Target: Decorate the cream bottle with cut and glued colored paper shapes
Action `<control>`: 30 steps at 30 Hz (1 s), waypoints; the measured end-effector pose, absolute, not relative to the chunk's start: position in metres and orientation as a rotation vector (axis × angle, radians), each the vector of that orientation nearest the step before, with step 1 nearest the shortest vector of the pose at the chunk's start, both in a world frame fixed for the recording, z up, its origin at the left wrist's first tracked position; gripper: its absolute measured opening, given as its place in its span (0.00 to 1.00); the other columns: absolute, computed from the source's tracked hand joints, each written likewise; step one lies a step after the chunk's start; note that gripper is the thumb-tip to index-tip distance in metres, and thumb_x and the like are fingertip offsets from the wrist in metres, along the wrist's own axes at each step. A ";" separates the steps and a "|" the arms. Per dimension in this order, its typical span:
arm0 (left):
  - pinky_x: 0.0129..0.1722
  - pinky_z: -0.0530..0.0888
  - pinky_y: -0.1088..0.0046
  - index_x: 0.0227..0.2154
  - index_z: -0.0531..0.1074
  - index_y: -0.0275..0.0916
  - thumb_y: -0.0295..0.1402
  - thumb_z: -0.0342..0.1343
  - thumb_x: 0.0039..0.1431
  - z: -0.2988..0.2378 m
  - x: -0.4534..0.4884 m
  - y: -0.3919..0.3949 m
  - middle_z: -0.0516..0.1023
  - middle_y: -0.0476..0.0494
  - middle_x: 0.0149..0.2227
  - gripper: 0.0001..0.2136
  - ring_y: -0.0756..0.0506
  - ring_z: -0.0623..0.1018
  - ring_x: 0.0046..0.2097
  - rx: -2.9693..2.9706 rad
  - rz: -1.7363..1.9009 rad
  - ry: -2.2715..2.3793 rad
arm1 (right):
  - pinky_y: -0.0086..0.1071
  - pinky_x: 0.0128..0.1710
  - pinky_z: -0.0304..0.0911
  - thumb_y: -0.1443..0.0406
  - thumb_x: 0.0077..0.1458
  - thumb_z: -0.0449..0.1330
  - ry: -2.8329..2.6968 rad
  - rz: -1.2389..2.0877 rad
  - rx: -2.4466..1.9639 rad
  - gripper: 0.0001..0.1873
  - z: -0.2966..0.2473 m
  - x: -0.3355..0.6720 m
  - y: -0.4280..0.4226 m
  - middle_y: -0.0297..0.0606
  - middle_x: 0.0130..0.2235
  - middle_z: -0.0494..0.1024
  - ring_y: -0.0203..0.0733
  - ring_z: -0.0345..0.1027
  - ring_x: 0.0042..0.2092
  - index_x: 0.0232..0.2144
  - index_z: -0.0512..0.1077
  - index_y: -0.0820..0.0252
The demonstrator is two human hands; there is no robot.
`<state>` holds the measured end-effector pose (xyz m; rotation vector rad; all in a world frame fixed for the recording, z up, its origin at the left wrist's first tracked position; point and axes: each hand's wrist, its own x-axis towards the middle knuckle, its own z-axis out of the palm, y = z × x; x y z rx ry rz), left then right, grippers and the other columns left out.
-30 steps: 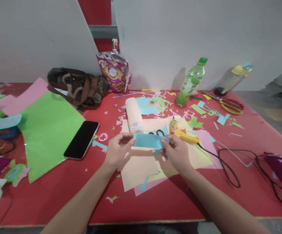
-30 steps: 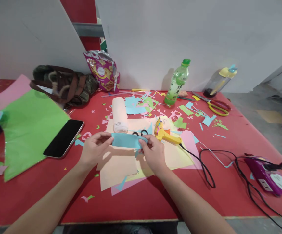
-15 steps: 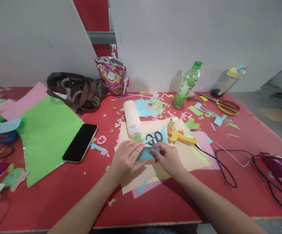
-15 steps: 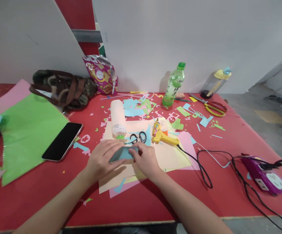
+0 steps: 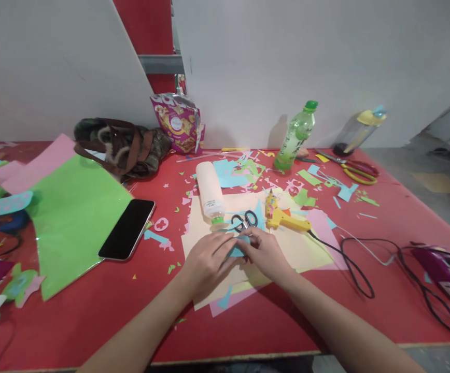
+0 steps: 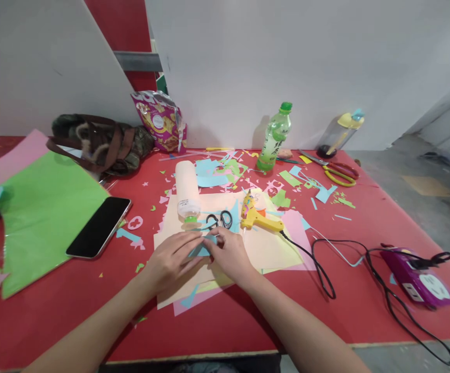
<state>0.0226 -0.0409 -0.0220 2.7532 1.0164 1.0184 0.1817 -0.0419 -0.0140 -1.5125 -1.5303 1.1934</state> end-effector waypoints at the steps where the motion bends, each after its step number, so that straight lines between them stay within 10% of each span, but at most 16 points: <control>1: 0.42 0.72 0.64 0.41 0.66 0.32 0.32 0.50 0.54 -0.022 0.022 -0.040 0.74 0.36 0.40 0.12 0.44 0.73 0.43 2.733 1.023 1.024 | 0.25 0.17 0.58 0.60 0.47 0.54 -1.553 1.174 -1.518 0.08 -0.013 0.182 -0.041 0.26 0.14 0.65 0.33 0.63 0.16 0.28 0.65 0.60; 14: 0.43 0.71 0.62 0.36 0.69 0.37 0.38 0.50 0.53 -0.030 0.016 -0.032 0.75 0.39 0.41 0.11 0.43 0.73 0.44 2.491 0.825 1.052 | 0.44 0.37 0.58 0.69 0.45 0.50 -2.234 -0.121 -2.021 0.16 -0.011 0.264 -0.013 0.49 0.47 0.67 0.54 0.58 0.45 0.39 0.66 0.62; 30: 0.45 0.69 0.62 0.35 0.69 0.36 0.34 0.54 0.50 -0.037 0.011 -0.027 0.73 0.38 0.43 0.10 0.42 0.71 0.47 2.547 0.565 1.020 | 0.36 0.32 0.62 0.73 0.44 0.47 -2.305 -0.152 -1.928 0.23 -0.023 0.288 -0.008 0.45 0.46 0.67 0.46 0.66 0.39 0.45 0.64 0.62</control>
